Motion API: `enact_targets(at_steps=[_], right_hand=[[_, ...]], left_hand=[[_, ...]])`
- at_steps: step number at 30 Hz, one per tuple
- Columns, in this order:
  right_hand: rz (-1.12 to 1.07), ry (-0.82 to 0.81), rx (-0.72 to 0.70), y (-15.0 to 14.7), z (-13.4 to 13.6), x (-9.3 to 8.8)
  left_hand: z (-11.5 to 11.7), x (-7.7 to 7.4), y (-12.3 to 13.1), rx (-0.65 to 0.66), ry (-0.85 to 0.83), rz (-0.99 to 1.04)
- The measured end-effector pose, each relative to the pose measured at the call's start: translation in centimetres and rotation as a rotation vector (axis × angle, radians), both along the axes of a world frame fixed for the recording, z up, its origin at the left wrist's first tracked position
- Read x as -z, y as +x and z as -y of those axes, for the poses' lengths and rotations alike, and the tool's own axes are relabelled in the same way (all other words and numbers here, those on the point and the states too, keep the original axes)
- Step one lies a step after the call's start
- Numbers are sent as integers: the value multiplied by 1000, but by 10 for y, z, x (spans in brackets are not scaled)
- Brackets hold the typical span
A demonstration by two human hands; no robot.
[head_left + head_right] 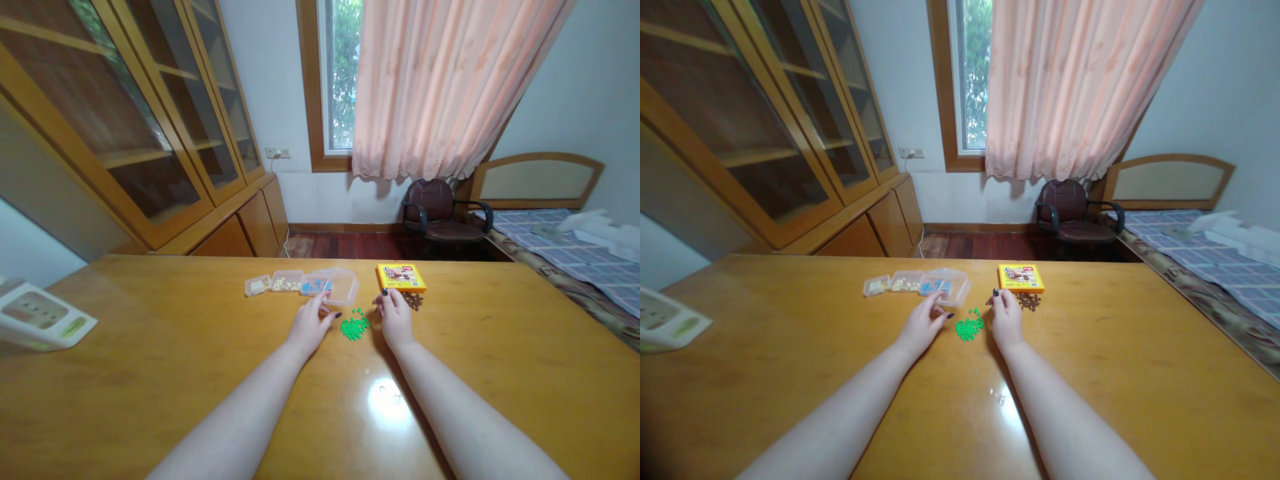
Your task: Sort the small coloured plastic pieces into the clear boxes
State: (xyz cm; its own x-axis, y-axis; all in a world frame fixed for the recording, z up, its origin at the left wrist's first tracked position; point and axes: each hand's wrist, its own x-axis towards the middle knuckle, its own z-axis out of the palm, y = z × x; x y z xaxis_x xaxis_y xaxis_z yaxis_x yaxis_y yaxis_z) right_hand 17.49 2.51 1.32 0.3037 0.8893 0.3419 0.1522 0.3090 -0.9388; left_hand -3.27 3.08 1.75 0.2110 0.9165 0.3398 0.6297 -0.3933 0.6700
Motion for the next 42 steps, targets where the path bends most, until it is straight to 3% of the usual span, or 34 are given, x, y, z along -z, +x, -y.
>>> enact_targets(at_steps=[4, 11, 15, 21, 28, 35, 42], right_hand=[[276, 167, -111, 0, 6, -9], [393, 250, -248, -4, 11, -13], [348, 287, -194, -3, 12, -13], [295, 219, -252, -4, 8, -8], [-170, -3, -310, 1, -5, 1], [-16, -8, -286, 4, -15, 12], [234, -125, -209, 2, -26, 31]], left_hand=[[0, -5, 0, 26, 39, -77], [1, -7, -1, 38, 149, -252], [0, -6, -3, 19, 162, -252], [0, -4, -4, -8, 214, -256], [3, -3, -7, 10, 305, -214], [1, 3, 7, 202, 68, -391], [2, 7, 16, 192, -74, -533]])
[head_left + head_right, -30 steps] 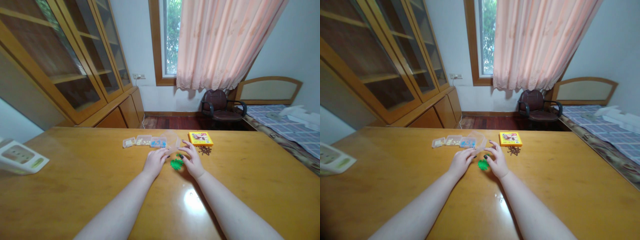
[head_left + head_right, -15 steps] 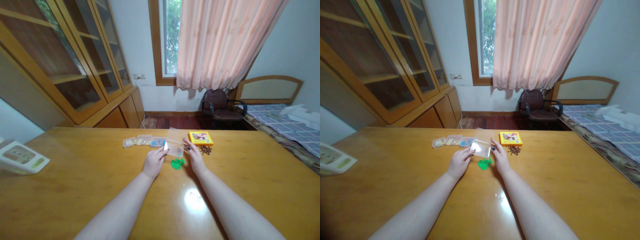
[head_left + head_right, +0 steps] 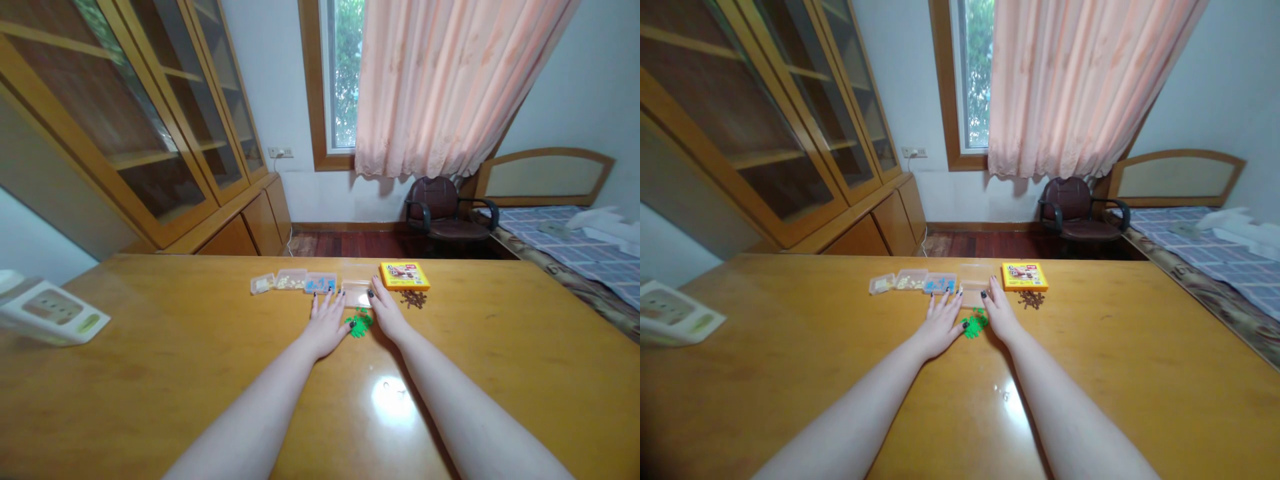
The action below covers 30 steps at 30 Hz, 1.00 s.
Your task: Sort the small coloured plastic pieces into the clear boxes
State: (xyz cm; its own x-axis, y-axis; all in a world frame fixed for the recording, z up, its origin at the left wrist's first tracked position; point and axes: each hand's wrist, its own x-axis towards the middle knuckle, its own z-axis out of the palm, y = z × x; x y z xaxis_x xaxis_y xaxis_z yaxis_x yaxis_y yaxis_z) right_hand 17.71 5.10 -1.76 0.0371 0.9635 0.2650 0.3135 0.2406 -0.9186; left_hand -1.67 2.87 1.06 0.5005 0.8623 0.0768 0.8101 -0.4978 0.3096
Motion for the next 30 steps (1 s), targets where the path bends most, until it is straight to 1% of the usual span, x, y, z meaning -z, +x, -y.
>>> enact_targets(at_steps=[3, 5, 11, 14, 18, 20, 22, 24, 26, 30], right_hand=[[119, -7, 31, 1, 0, 2], [148, -4, 52, 1, 2, 1], [13, -28, 103, 2, 5, -7], [15, 33, 152, 4, 5, -13], [91, 175, 252, 10, 10, -26], [138, 232, 215, 12, 14, -32], [201, 270, 117, 12, 18, -35], [297, 265, 6, 10, 19, -33], [422, 196, -64, 6, 17, -28], [670, -8, -59, 0, 14, -22]], left_hand=[[-1, 1, 1, -2, 10, 1], [-1, 2, 1, -4, 17, 8], [1, 2, -4, -29, 41, 67], [3, -2, -7, -17, 61, 95], [5, -6, -7, 15, 63, 83], [6, -7, -7, 38, 40, 65], [7, -8, -7, 53, 18, 43], [8, -8, -7, 60, 3, 21], [8, -9, -6, 52, -6, 7], [9, -12, -3, 32, -23, -24]])
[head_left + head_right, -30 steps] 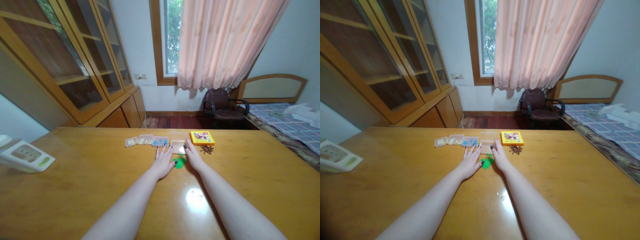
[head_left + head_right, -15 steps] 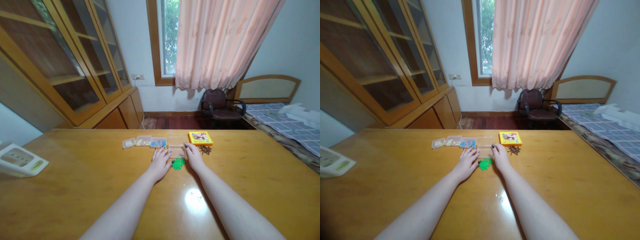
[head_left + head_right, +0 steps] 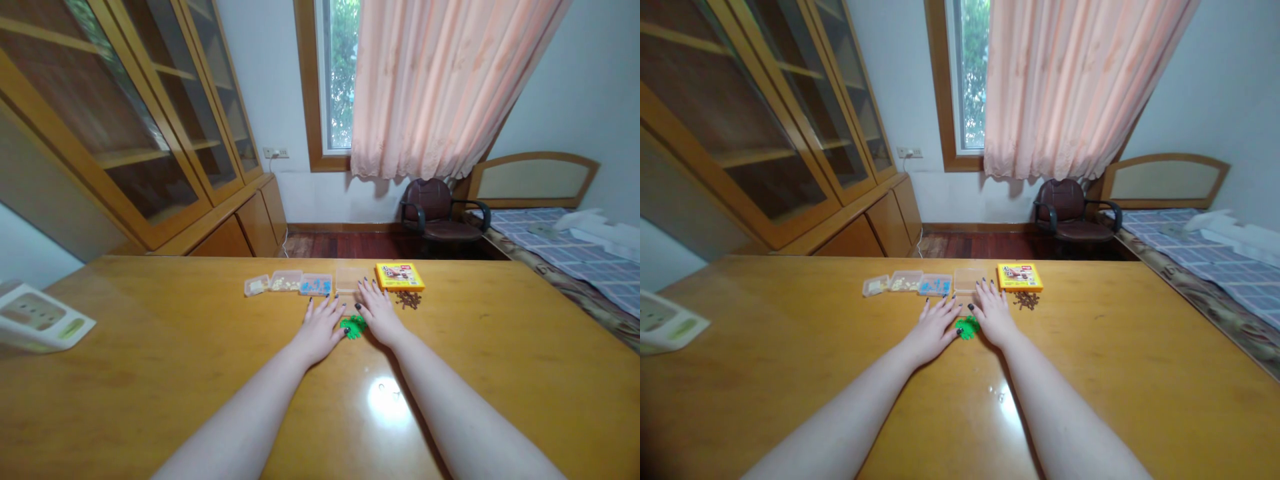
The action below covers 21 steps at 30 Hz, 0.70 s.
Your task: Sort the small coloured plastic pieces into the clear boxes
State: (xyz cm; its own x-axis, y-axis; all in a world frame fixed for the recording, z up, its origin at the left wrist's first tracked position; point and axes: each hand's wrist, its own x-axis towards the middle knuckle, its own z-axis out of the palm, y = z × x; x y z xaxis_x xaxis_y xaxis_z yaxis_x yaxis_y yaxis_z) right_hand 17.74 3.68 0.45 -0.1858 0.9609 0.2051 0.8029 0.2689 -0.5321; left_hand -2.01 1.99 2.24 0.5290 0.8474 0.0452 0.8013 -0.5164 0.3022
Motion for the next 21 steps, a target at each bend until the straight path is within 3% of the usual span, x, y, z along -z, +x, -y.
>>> enact_targets(at_steps=[8, 16, 21], right_hand=[[268, -127, 55, -5, 3, -11], [267, -90, 62, -5, 0, -4], [277, -73, 50, -4, -1, -1]], left_hand=[[1, 0, 2, -12, 16, -61], [0, 0, 6, -47, 186, -37], [-17, -6, 12, -55, 240, -36]])
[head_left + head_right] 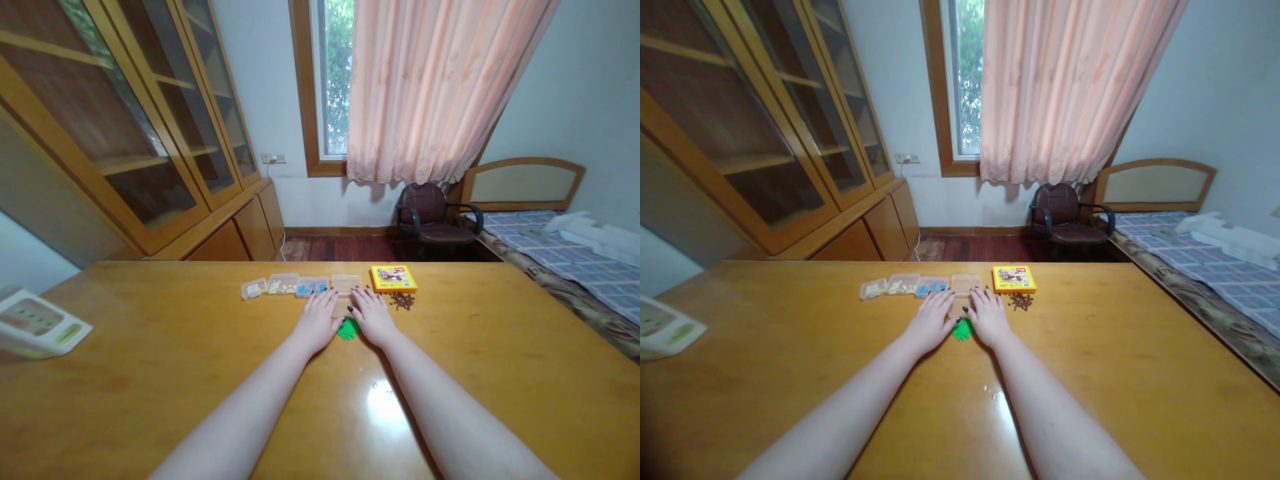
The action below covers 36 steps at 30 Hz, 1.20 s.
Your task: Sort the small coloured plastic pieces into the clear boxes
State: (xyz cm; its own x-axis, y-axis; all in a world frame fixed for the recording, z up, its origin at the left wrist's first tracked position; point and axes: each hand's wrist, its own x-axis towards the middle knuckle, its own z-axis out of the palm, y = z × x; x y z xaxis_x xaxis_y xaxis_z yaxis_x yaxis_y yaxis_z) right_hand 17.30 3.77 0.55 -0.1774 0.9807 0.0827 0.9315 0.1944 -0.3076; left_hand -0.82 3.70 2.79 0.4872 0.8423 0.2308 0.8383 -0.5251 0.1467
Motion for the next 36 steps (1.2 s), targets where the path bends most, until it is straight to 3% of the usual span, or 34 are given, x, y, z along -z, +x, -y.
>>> enact_targets(at_steps=[2, 9, 19, 24, 28, 32, 36], right_hand=[[2, 0, 2, 0, 0, 1], [-52, -30, 3, -1, -3, 2], [-127, -34, -10, 1, -3, -1], [-252, -58, -42, 6, -3, -3], [-502, 83, -16, 12, -5, -1], [-702, 237, 155, 16, -1, -7], [-624, 110, 55, 23, 5, -16]], left_hand=[[-12, 1, 4, 109, -25, -55], [-39, 10, 6, 99, -108, -78], [-31, 10, 8, 42, -114, -28], [-24, 2, 0, 7, -140, 52], [-9, -5, -11, -52, -59, 283], [2, -5, -14, 6, -63, 259], [-3, -2, -9, 32, -86, 209]])
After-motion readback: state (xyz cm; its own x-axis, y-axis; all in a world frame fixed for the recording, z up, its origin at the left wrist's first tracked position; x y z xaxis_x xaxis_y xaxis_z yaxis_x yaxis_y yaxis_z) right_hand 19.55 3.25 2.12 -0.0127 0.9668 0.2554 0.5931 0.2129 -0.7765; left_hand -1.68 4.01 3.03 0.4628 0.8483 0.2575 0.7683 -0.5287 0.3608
